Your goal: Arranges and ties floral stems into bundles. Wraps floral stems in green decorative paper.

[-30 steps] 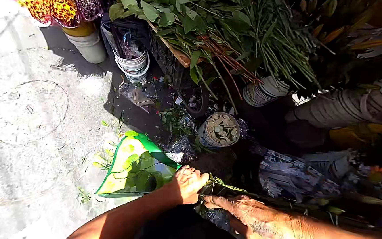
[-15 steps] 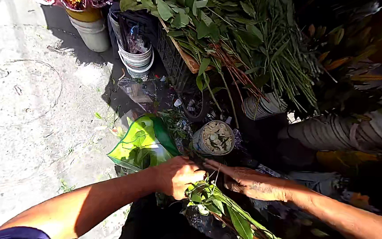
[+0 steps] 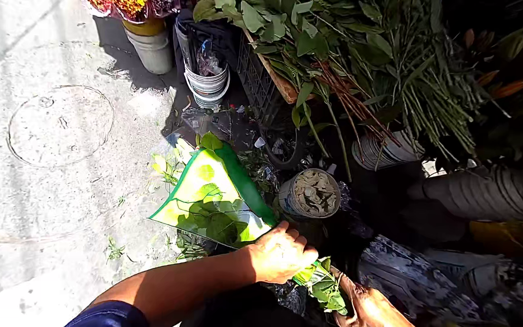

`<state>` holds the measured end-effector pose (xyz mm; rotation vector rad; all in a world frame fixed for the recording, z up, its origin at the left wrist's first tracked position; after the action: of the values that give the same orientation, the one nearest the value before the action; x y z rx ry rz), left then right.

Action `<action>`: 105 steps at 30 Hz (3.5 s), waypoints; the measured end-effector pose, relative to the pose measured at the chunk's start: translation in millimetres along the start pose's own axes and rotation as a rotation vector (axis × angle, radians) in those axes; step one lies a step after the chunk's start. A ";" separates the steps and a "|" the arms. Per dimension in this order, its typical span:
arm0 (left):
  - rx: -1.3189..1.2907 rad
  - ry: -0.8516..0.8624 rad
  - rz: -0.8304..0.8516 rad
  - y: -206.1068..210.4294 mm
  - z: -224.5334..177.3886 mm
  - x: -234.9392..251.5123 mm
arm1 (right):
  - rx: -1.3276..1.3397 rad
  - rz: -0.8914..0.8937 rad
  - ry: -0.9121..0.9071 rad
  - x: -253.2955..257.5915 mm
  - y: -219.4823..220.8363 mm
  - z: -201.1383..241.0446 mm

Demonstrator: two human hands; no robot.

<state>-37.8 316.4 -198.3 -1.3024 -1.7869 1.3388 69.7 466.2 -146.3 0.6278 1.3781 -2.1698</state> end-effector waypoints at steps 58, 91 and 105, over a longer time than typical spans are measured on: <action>-0.318 -0.443 0.136 -56.3 -19.0 -21.0 | 0.060 -0.661 -0.348 -4.2 48.0 57.9; 0.172 0.116 0.443 6.0 -53.2 0.7 | -0.164 -0.241 -0.583 -21.9 2.2 29.8; 0.153 0.177 0.604 17.6 -68.1 11.5 | -0.482 -0.170 -0.635 -27.9 37.5 35.1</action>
<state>22.1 354.5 -191.9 -1.8917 -1.1835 1.5643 110.4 424.6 -141.6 -0.3432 1.5225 -1.8040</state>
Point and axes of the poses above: each hand's wrist, its own x-axis towards the middle knuckle, its own y-axis out of the palm, z = x × y, the point moved 7 cm from there along x, towards the middle knuckle, and after that the axes turned 9 degrees about x, right-handed, at the moved point
